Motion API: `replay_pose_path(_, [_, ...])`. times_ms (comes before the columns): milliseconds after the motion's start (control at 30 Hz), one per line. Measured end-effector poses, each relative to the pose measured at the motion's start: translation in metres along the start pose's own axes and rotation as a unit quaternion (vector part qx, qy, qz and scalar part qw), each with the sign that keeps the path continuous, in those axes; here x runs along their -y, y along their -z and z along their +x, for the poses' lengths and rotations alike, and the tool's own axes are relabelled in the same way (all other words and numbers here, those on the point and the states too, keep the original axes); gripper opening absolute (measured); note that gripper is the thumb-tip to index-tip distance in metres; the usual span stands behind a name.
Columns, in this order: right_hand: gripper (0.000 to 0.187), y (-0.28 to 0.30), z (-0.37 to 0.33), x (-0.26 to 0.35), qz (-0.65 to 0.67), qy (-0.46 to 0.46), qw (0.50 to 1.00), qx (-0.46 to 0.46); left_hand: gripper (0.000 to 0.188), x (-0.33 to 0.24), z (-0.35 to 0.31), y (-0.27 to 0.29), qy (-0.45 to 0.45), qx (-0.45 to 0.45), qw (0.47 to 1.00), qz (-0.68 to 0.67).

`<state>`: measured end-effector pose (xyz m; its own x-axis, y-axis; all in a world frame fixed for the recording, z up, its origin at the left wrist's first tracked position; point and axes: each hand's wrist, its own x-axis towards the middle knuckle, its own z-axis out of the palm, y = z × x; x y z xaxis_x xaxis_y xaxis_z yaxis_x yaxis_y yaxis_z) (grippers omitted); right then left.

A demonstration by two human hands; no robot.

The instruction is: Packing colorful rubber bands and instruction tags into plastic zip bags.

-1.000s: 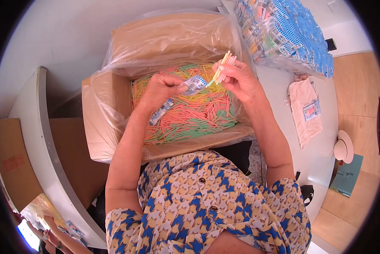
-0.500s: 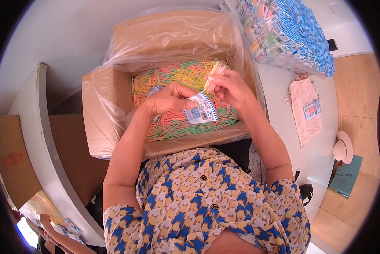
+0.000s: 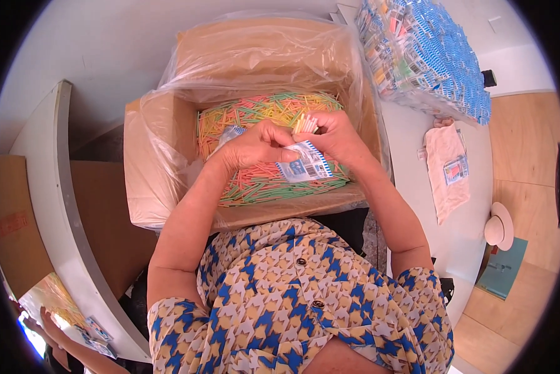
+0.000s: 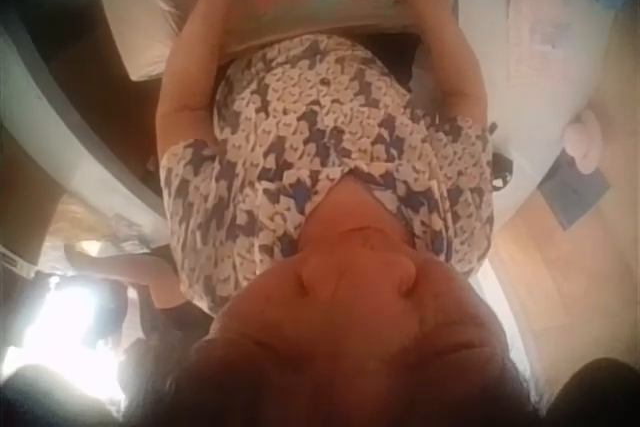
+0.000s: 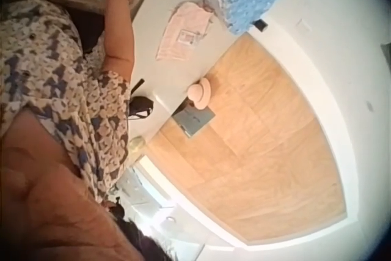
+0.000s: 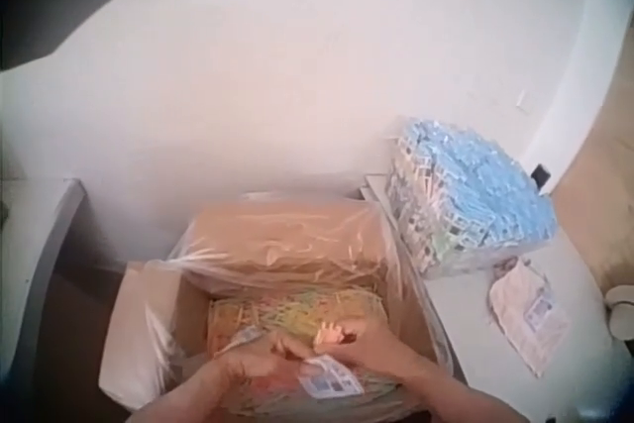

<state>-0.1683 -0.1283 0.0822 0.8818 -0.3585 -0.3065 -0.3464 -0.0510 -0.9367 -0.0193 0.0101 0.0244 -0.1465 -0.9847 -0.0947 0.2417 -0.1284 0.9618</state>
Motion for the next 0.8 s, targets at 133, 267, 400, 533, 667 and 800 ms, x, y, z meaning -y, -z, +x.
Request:
replay_pose_path(133, [0.02,0.006,0.011,-0.016,-0.086,0.158,0.984,-0.015,0.015,0.003,0.006,-0.011,-0.083,-0.049,0.994,-0.048])
replay_pose_path(267, [0.021,-0.006,0.004,-0.006,-0.134,0.161,0.975,-0.077,0.009,-0.001,0.008,-0.014,-0.133,-0.072,0.988,0.017])
replay_pose_path(400, [0.017,-0.018,0.007,-0.007,-0.195,0.119,0.966,-0.12,0.014,0.008,0.009,-0.007,-0.098,-0.06,0.985,0.131])
replay_pose_path(533, [0.017,-0.003,0.017,-0.033,-0.092,0.14,0.97,-0.174,0.011,0.013,0.015,-0.012,-0.101,-0.101,0.988,0.055])
replay_pose_path(667, [0.013,0.026,-0.011,-0.049,-0.203,0.021,0.971,-0.126,0.006,0.013,0.015,-0.005,-0.096,-0.171,0.98,0.017])
replay_pose_path(800, [0.014,0.014,-0.031,-0.083,-0.469,0.0,0.875,0.12,0.008,0.015,0.014,-0.001,-0.085,-0.187,0.978,0.04])
